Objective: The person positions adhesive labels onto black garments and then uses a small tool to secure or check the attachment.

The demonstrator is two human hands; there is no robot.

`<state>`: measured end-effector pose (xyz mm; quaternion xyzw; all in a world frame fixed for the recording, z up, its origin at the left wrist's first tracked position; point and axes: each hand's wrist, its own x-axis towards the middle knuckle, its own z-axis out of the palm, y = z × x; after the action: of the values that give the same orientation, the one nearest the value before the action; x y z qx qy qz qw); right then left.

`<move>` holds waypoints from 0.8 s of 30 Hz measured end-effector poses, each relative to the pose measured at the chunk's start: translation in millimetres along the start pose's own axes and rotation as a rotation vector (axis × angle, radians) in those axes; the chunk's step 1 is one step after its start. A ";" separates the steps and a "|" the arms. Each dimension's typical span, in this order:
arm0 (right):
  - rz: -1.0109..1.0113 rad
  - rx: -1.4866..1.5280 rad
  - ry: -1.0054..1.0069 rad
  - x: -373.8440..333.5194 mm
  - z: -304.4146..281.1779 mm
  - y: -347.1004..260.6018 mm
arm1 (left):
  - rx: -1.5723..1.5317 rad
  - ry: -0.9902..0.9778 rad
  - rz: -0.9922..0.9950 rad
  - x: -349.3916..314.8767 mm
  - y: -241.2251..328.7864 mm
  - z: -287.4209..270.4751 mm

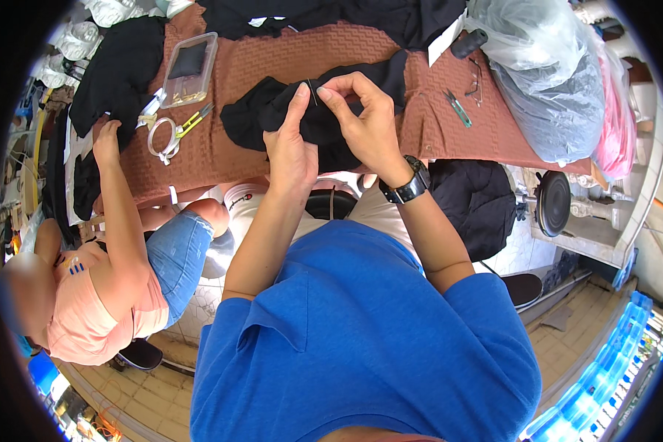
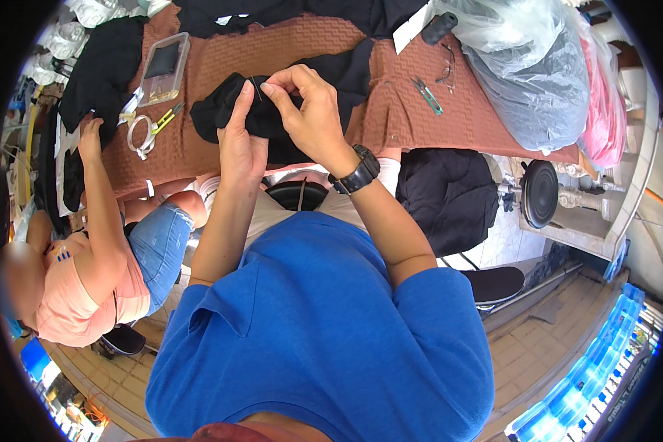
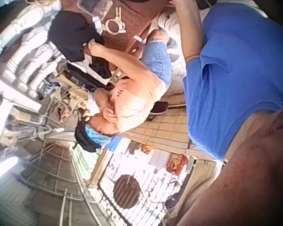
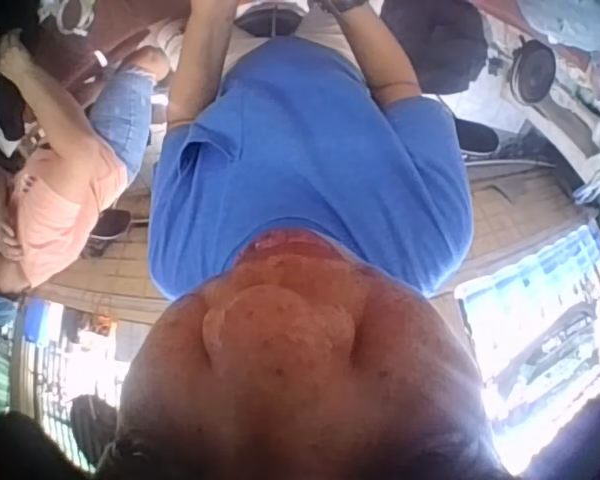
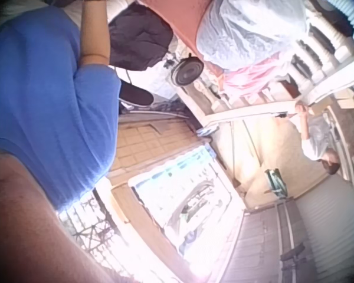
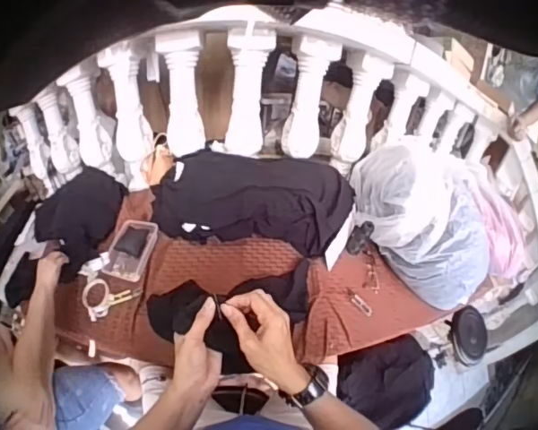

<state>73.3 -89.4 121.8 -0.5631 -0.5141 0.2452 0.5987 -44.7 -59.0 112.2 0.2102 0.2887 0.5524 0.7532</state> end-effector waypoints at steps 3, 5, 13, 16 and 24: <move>0.142 0.171 -0.077 2.7 -6.4 -0.4 | 0.007 0.032 -0.022 -3.7 3.5 4.1; 0.208 0.266 -0.154 8.7 -15.1 3.7 | 0.045 -0.014 -0.021 -3.6 3.3 -0.9; 0.189 0.025 -0.453 25.4 -44.0 -12.1 | 0.051 -0.078 -0.060 -2.4 5.1 -6.4; -0.121 -0.316 -0.428 33.6 -49.9 -31.9 | 0.051 -0.087 -0.045 -1.3 6.9 -4.8; -0.577 -0.437 -0.459 62.9 -37.6 -40.5 | 0.209 -0.192 0.054 -3.4 6.3 -4.2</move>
<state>117.4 -60.3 186.8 -0.4406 -0.8103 0.0722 0.3796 -52.7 -60.4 113.8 0.3469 0.2657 0.5167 0.7363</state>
